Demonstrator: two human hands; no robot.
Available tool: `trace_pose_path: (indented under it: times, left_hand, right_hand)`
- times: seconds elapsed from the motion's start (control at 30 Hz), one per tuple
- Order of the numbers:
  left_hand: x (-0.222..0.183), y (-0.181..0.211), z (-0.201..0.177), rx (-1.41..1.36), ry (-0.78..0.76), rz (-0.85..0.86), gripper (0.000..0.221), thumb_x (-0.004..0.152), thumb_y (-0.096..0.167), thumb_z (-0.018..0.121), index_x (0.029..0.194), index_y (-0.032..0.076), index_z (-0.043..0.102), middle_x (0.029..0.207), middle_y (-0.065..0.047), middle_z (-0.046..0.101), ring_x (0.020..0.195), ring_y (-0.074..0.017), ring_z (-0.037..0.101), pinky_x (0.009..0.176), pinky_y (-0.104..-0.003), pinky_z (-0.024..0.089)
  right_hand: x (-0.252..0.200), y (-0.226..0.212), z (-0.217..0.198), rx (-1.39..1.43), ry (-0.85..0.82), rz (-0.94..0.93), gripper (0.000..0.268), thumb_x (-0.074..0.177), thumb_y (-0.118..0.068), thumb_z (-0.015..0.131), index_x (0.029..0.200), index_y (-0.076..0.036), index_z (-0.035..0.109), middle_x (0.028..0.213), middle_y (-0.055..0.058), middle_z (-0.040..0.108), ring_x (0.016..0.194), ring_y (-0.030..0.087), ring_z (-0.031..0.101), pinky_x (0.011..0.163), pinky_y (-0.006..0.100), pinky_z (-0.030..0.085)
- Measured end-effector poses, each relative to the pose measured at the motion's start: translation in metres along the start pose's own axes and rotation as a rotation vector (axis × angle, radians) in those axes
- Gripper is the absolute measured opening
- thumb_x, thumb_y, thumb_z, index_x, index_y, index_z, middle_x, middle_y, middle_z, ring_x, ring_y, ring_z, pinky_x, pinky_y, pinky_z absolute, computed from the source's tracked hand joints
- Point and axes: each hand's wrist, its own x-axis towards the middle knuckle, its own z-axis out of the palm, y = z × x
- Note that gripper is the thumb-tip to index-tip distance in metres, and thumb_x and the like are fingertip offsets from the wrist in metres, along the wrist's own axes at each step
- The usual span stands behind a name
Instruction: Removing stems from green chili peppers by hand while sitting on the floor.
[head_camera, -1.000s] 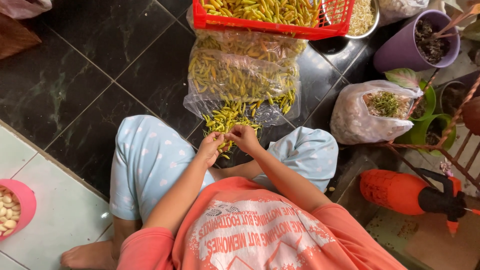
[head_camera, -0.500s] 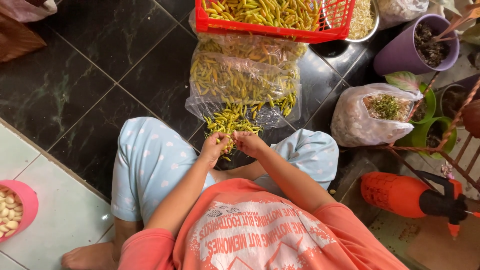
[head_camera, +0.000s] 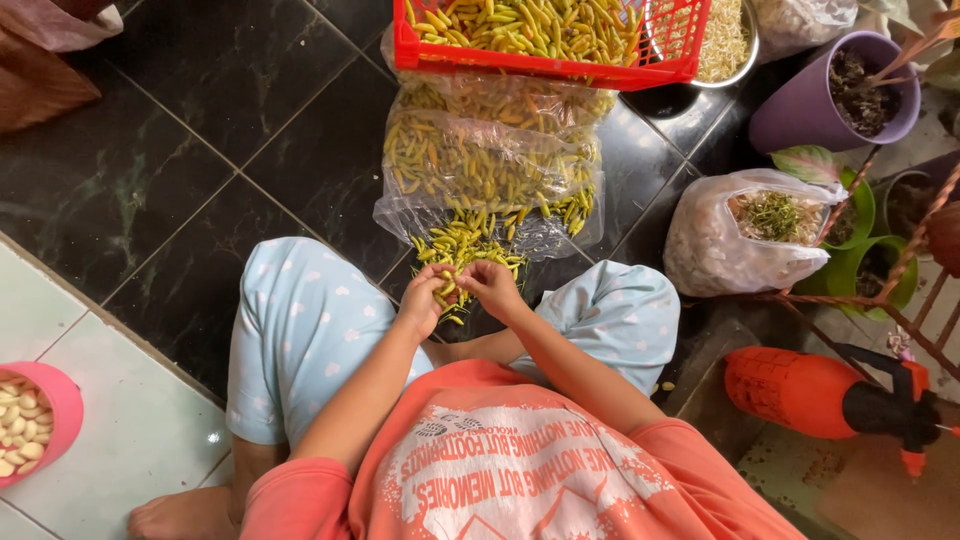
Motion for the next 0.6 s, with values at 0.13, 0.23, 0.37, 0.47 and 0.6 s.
trace_pose_path:
  times: [0.13, 0.23, 0.37, 0.47, 0.6]
  left_hand:
    - [-0.010, 0.009, 0.010, -0.139, -0.096, -0.095, 0.020, 0.095, 0.021, 0.056, 0.107, 0.009, 0.067, 0.103, -0.018, 0.076, 0.082, -0.0274, 0.074, 0.067, -0.033, 0.060]
    - [-0.017, 0.010, 0.021, 0.023, -0.096, -0.016, 0.017, 0.097, 0.021, 0.072, 0.106, 0.012, 0.061, 0.104, -0.011, 0.077, 0.083, -0.0200, 0.074, 0.070, -0.024, 0.059]
    - [-0.019, 0.007, 0.019, 0.105, -0.071, 0.061, 0.024, 0.092, 0.015, 0.079, 0.106, 0.010, 0.060, 0.097, -0.008, 0.070, 0.076, -0.0124, 0.066, 0.062, -0.016, 0.054]
    - [-0.026, 0.008, 0.020, 0.101, -0.102, 0.018, 0.023, 0.091, 0.011, 0.080, 0.102, 0.010, 0.061, 0.091, -0.007, 0.066, 0.071, -0.0127, 0.065, 0.057, -0.016, 0.054]
    - [-0.035, 0.016, 0.027, 0.145, -0.222, -0.109, 0.019, 0.086, 0.004, 0.083, 0.094, 0.007, 0.066, 0.082, -0.008, 0.064, 0.066, -0.0155, 0.067, 0.054, -0.018, 0.055]
  right_hand:
    - [-0.006, -0.027, -0.015, -0.184, 0.020, -0.107, 0.016, 0.098, -0.024, 0.078, 0.093, -0.010, 0.075, 0.076, 0.006, 0.073, 0.071, 0.016, 0.067, 0.063, 0.029, 0.051]
    - [-0.011, -0.042, -0.018, -0.324, 0.062, -0.235, 0.012, 0.097, -0.023, 0.078, 0.093, -0.013, 0.072, 0.079, 0.004, 0.072, 0.076, 0.019, 0.070, 0.068, 0.032, 0.055]
    - [-0.015, -0.034, -0.017, -0.142, 0.028, -0.146, 0.012, 0.097, -0.020, 0.078, 0.095, -0.009, 0.075, 0.077, 0.006, 0.072, 0.072, 0.015, 0.065, 0.063, 0.029, 0.051]
    - [-0.014, -0.017, -0.022, 0.066, -0.080, -0.077, 0.014, 0.099, -0.018, 0.075, 0.090, -0.006, 0.073, 0.074, 0.005, 0.069, 0.070, 0.013, 0.059, 0.063, 0.027, 0.047]
    - [-0.023, -0.039, -0.027, 0.442, -0.283, 0.095, 0.014, 0.096, -0.018, 0.077, 0.087, -0.008, 0.071, 0.075, -0.002, 0.070, 0.071, 0.004, 0.060, 0.070, 0.019, 0.045]
